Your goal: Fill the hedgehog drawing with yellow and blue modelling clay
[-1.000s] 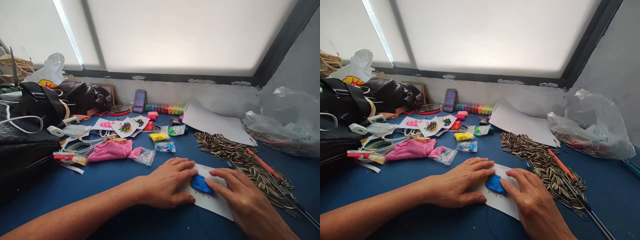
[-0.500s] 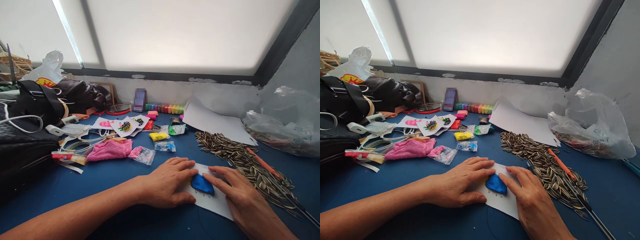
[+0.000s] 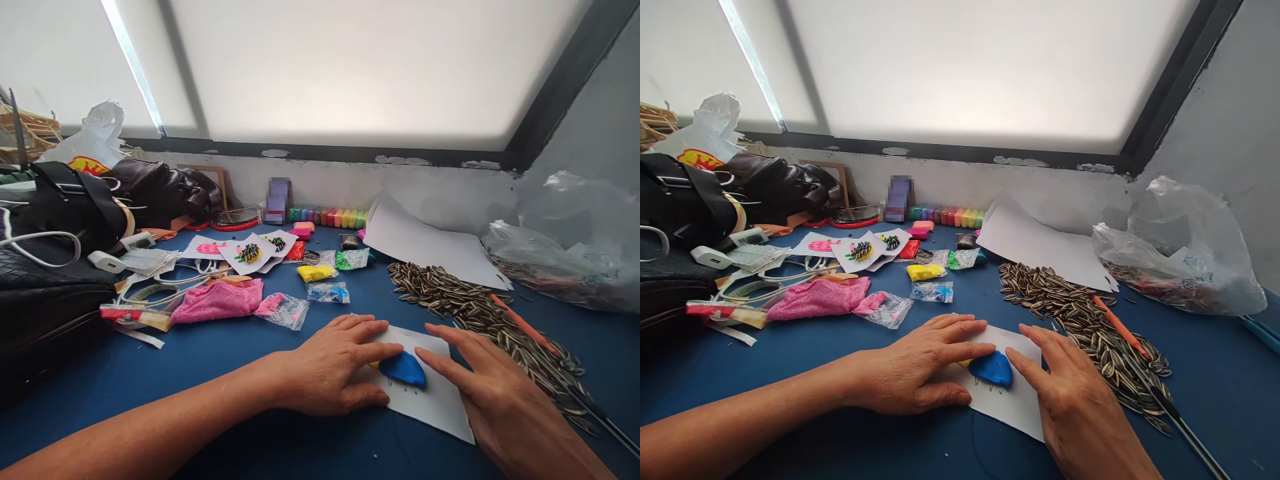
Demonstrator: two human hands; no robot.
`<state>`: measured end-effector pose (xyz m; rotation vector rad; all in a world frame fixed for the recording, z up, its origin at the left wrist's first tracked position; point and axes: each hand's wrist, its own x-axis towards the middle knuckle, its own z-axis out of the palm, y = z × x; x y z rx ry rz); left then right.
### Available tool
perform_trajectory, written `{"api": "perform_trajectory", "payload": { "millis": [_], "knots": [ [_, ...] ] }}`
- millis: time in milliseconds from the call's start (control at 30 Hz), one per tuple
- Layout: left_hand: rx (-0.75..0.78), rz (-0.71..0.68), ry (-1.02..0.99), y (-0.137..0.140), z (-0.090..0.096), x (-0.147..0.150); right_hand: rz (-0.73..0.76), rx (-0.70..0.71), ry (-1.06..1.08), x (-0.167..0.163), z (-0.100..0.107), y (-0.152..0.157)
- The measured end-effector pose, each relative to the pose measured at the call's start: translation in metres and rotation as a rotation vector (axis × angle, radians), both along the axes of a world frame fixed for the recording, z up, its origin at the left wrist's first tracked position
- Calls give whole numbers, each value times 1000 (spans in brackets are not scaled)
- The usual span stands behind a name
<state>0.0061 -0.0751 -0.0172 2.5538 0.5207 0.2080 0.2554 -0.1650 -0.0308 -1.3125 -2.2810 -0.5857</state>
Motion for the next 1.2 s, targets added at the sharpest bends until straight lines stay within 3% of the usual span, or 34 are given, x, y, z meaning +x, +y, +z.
{"api": "perform_trajectory", "payload": {
  "millis": [167,767,1200],
  "knots": [
    [-4,5,-9,0,0,0,-3,-62,37,-1,-4,-1],
    [-34,7,-29,1,2,2,-17,-68,100,-5,0,7],
    [-25,19,9,-1,7,3,-3,-109,76,1,-19,3]
  ]
}}
